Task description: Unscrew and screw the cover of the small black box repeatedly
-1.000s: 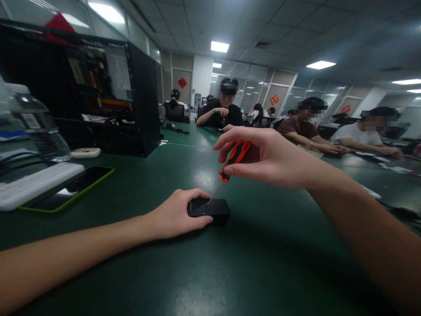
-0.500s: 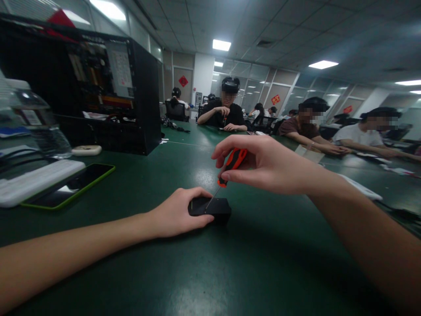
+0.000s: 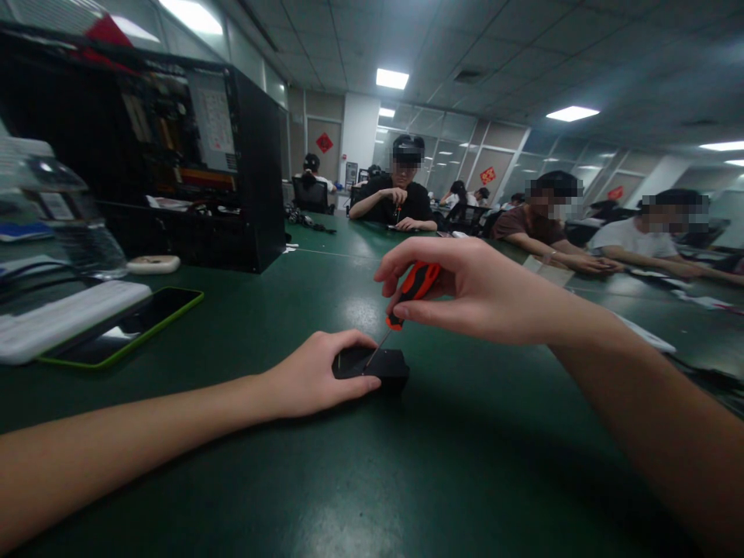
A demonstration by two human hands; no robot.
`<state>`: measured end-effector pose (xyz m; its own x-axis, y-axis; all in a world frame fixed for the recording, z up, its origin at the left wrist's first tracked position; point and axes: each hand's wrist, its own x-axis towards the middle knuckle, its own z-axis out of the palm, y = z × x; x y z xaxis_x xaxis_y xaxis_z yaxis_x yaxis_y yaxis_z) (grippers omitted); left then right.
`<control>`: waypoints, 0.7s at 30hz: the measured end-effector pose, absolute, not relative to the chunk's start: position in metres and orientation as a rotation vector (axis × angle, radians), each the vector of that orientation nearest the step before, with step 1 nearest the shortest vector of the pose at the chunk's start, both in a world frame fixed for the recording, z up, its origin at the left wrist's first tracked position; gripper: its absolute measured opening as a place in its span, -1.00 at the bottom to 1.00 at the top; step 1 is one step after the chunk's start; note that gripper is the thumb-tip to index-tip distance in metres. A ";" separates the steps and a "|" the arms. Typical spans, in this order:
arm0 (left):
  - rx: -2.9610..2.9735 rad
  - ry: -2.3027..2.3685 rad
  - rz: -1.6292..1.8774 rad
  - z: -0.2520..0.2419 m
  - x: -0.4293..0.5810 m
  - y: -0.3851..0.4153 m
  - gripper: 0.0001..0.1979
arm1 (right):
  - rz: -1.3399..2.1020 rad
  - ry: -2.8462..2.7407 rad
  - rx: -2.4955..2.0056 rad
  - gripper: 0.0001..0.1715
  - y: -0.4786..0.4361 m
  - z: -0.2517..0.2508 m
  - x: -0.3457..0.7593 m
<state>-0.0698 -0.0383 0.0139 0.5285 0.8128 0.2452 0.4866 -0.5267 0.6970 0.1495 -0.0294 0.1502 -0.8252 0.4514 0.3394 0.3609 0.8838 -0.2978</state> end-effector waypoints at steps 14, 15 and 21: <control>2.216 1.005 0.771 0.012 -0.071 -0.037 -0.61 | 0.178 -2.675 -0.544 -0.77 -0.034 0.150 0.146; 2.210 1.004 0.775 0.012 -0.070 -0.037 -0.61 | 0.164 -2.675 -0.543 -0.75 -0.035 0.150 0.146; 2.181 0.975 0.797 0.010 -0.070 -0.036 -0.60 | 0.053 -2.699 -0.460 -0.65 -0.041 0.148 0.144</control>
